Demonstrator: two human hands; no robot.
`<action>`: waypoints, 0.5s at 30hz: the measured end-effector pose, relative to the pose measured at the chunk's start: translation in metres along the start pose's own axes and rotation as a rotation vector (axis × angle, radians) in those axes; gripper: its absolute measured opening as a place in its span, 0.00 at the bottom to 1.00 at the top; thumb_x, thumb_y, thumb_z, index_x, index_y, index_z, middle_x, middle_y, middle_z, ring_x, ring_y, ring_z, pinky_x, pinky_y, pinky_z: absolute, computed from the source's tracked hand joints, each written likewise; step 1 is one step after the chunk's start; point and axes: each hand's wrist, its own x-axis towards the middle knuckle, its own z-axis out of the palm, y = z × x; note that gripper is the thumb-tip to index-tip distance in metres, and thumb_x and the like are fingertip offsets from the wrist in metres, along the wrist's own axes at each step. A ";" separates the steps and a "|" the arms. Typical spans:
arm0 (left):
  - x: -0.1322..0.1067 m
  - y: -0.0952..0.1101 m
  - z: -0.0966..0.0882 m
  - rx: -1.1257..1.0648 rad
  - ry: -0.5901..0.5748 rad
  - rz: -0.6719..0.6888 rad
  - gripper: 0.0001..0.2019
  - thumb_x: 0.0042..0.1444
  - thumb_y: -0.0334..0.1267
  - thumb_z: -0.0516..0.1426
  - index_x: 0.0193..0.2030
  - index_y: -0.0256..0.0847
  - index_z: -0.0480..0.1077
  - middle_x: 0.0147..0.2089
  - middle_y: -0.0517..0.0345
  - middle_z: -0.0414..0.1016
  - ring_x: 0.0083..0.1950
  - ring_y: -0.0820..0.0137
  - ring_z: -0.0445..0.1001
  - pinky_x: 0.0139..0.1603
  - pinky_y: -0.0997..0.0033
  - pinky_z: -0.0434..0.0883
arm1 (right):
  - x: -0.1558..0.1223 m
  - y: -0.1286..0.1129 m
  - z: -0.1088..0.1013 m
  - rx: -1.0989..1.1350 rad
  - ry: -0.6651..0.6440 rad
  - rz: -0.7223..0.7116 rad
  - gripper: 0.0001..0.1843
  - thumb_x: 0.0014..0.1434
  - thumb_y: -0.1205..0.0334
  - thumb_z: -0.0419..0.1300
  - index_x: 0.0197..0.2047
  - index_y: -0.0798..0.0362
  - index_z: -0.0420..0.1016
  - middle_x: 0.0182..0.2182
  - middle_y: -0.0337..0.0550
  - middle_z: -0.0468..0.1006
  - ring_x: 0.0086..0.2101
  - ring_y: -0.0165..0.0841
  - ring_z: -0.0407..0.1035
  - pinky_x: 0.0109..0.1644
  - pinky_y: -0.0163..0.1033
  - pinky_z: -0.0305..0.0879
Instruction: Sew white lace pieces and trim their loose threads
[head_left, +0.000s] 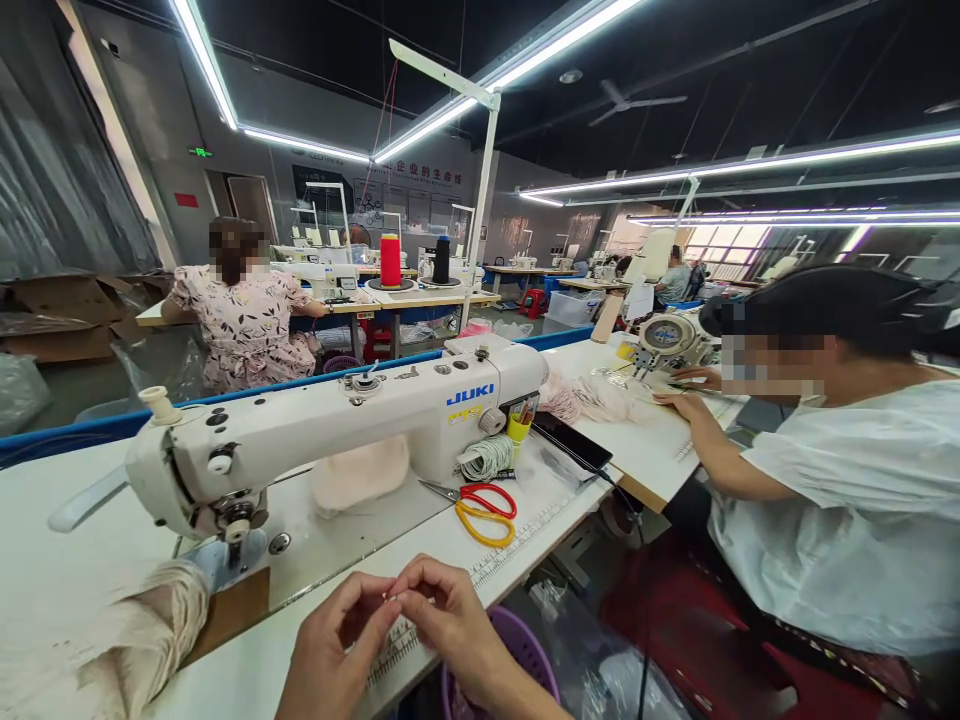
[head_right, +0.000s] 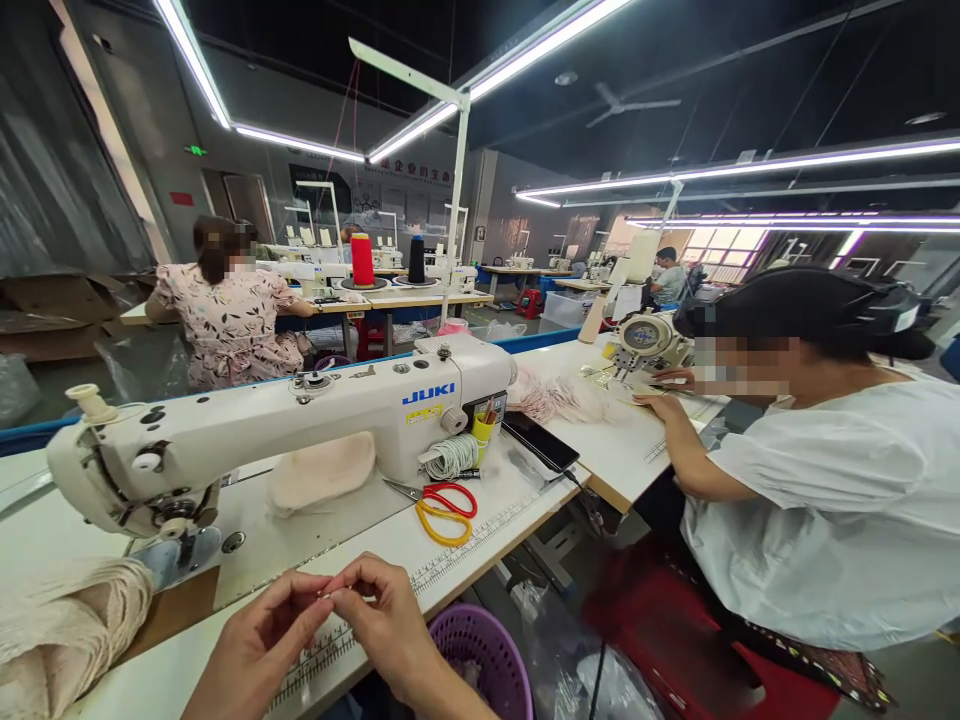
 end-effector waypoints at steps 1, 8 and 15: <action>0.002 -0.001 0.003 0.039 0.006 0.014 0.16 0.53 0.55 0.55 0.32 0.43 0.70 0.28 0.60 0.73 0.29 0.67 0.69 0.30 0.72 0.67 | -0.003 0.000 -0.004 -0.090 0.043 -0.033 0.15 0.53 0.51 0.62 0.29 0.56 0.72 0.23 0.35 0.64 0.23 0.25 0.54 0.26 0.31 0.50; 0.002 -0.005 0.000 0.291 -0.081 0.075 0.15 0.57 0.49 0.50 0.27 0.42 0.67 0.24 0.62 0.68 0.26 0.69 0.65 0.28 0.73 0.61 | -0.011 -0.002 -0.020 -0.151 0.075 -0.011 0.14 0.53 0.52 0.60 0.26 0.55 0.68 0.20 0.34 0.62 0.23 0.26 0.53 0.27 0.32 0.48; 0.006 0.004 0.002 0.275 -0.057 0.040 0.08 0.51 0.42 0.55 0.25 0.43 0.65 0.25 0.62 0.68 0.28 0.68 0.67 0.30 0.71 0.63 | -0.019 -0.005 -0.021 0.066 -0.109 0.174 0.19 0.57 0.45 0.54 0.29 0.54 0.63 0.21 0.34 0.63 0.20 0.23 0.54 0.24 0.30 0.50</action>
